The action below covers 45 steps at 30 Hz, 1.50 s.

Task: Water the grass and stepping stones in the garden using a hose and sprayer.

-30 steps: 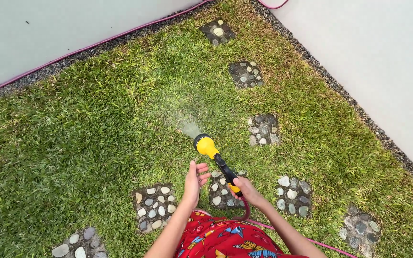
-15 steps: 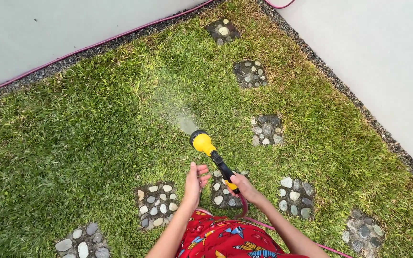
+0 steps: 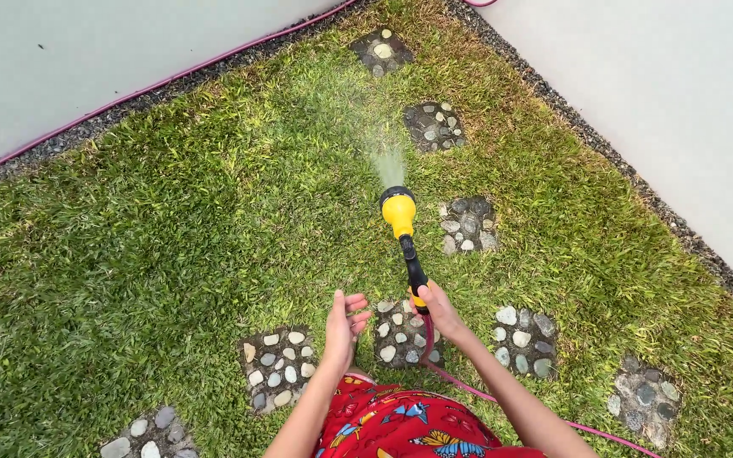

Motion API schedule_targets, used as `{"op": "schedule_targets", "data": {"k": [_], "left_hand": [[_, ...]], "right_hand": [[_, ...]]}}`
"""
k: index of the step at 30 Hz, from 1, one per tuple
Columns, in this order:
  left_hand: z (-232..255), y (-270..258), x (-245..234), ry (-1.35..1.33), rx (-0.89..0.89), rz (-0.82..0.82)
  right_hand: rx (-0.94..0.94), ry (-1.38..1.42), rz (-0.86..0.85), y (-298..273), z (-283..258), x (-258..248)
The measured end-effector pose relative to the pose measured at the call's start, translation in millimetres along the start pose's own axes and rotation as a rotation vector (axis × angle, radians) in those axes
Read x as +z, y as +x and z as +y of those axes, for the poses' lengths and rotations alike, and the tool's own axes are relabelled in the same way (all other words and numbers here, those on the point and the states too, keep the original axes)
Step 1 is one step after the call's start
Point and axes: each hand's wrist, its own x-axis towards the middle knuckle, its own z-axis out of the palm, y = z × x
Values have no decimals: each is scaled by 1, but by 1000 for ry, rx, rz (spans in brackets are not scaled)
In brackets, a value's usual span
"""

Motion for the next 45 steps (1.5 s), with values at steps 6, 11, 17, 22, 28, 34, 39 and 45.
{"op": "schedule_targets", "data": {"k": [6,11,17,22,28,34,39,45], "left_hand": [[9,2,7,29,-17,-11],[18,2,19,79,-28,-39],[18,6,27,133,-31,-87],[14,10,29,149,-48,-117],[16,7,33,161,-68,-139],[19,5,39,196,-79,-158],[16,6,42,217,-83,-180],[15,7,45,226,-91,-175]], "right_hand": [[-58,92,81,5,-9,-25],[-42,106,155,2,-17,-37],[-88,60,183,1,-18,-45],[-47,59,230,0,-34,-50],[-131,160,264,-7,-27,-57],[-102,184,362,-23,-26,-60],[-69,187,375,-28,-26,-57],[-143,165,310,-24,-21,-49]]}}
